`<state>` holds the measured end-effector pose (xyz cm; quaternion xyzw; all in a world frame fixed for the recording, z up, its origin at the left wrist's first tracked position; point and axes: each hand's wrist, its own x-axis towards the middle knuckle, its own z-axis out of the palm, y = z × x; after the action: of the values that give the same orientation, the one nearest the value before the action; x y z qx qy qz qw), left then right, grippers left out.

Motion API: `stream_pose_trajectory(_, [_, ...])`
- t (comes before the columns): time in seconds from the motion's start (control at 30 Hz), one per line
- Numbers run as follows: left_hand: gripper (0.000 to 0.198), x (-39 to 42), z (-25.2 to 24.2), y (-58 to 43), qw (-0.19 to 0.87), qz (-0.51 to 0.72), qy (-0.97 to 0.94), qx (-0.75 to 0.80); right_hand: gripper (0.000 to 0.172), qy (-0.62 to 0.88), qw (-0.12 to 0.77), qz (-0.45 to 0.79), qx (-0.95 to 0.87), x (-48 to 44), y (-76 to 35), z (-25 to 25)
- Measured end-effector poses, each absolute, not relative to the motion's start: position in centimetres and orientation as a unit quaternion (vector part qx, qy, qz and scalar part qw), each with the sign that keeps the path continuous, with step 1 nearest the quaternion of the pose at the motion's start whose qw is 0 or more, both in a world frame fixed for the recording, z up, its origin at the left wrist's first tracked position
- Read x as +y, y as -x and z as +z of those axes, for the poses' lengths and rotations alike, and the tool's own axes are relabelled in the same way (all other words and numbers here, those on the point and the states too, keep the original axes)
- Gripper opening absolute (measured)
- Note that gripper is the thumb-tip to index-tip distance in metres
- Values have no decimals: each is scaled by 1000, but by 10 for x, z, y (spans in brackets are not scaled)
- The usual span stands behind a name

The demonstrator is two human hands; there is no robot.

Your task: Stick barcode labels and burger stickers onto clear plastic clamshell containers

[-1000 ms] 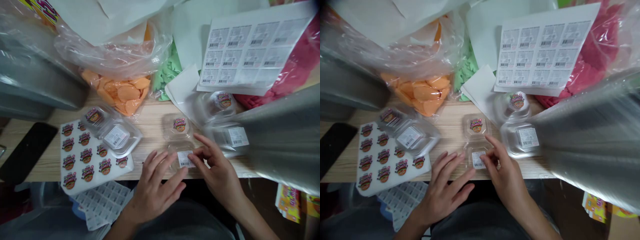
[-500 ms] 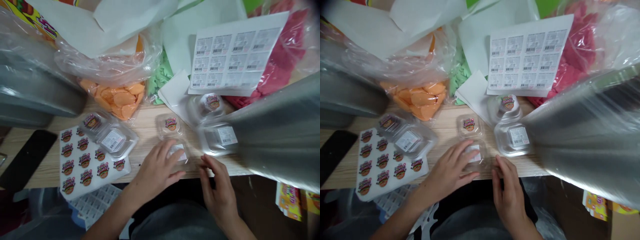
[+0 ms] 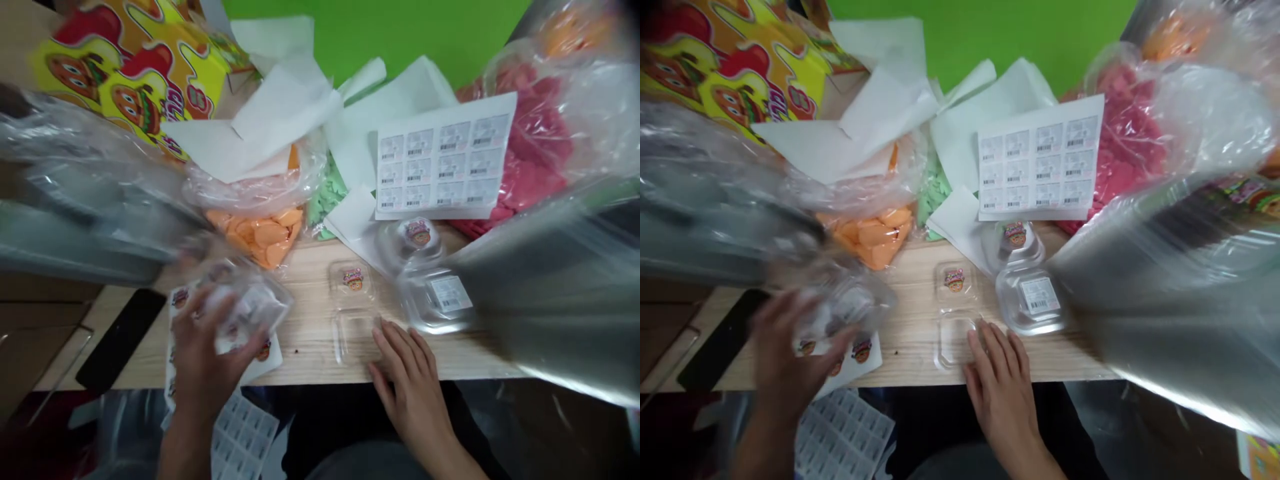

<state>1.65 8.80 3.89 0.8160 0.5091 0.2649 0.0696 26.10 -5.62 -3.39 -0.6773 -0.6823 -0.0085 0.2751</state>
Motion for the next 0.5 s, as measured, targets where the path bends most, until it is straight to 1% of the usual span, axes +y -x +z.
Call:
stream_pose_trajectory(0.1, [44,96,18,-16,16,184,-854,486,35,675,272,-35,-685,-53,-262,-34])
stream_pose_trajectory(0.17, [45,100,15,-22,-10,169,-865,472,34,672,272,-56,-686,-51,-264,-34])
stream_pose_trajectory(0.23, [44,103,25,-33,-40,172,-872,456,33,668,277,-75,-686,-50,-267,-34])
stream_pose_trajectory(0.3, [41,106,46,-54,-25,189,-877,441,33,666,293,-87,-681,-50,-269,-34])
stream_pose_trajectory(0.33, [40,109,58,-70,22,198,-876,440,32,663,308,-92,-677,-50,-270,-33])
stream_pose_trajectory(0.37, [38,114,70,-90,101,221,-867,436,30,658,326,-96,-672,-51,-270,-31])
stream_pose_trajectory(0.43, [36,132,90,-140,325,248,-790,458,24,644,371,-95,-662,-50,-269,-24])
stream_pose_trajectory(0.5, [34,163,102,-195,372,262,-762,460,22,626,417,-83,-654,-46,-268,-12])
